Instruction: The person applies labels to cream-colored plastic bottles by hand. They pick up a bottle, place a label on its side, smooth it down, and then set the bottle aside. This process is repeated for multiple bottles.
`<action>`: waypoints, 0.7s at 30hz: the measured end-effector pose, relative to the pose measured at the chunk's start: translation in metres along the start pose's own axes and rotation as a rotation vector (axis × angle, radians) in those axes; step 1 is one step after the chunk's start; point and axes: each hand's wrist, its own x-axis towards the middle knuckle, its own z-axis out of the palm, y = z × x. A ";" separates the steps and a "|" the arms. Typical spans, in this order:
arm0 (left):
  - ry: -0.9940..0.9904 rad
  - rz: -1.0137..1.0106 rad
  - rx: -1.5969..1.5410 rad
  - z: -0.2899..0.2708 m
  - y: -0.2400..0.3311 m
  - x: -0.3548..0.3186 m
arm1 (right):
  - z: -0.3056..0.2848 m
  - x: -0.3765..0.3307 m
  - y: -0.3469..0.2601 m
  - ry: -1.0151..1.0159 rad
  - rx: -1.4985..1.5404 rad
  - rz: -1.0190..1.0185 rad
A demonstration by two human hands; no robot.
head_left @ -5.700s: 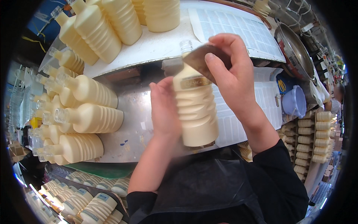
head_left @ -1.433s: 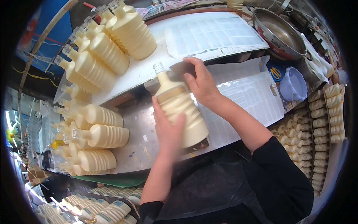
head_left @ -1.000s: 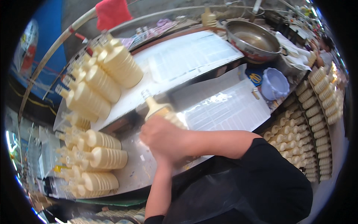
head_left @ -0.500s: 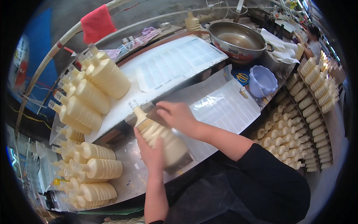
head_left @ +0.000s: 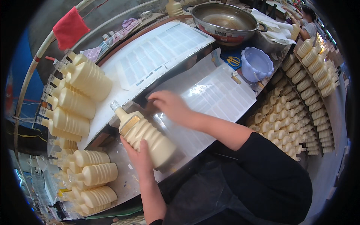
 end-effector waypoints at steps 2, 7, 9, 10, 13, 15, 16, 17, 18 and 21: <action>-0.008 -0.028 0.054 -0.003 0.000 -0.006 | -0.027 0.006 0.023 0.074 -0.089 -0.004; 0.018 0.024 0.171 -0.013 -0.019 -0.029 | -0.149 0.027 0.067 0.157 -0.728 0.367; -0.013 0.057 0.080 -0.009 -0.022 -0.027 | -0.197 0.030 0.095 0.402 -0.916 0.083; 0.007 0.049 0.075 -0.007 -0.023 -0.027 | -0.209 0.036 0.100 0.390 -0.948 0.018; 0.043 0.040 0.053 -0.003 -0.022 -0.027 | -0.236 0.054 0.116 0.318 -1.038 -0.142; 0.036 0.052 0.035 -0.004 -0.022 -0.026 | -0.243 0.064 0.126 0.221 -1.085 -0.202; 0.035 0.065 0.037 -0.005 -0.023 -0.026 | -0.246 0.067 0.128 0.171 -1.124 -0.164; 0.033 0.078 0.039 -0.006 -0.026 -0.026 | -0.249 0.070 0.128 0.119 -1.162 -0.125; 0.033 0.090 0.040 -0.007 -0.027 -0.026 | -0.250 0.072 0.127 0.067 -1.199 -0.089; 0.023 0.098 0.022 -0.008 -0.027 -0.027 | -0.250 0.073 0.128 -0.005 -1.269 -0.083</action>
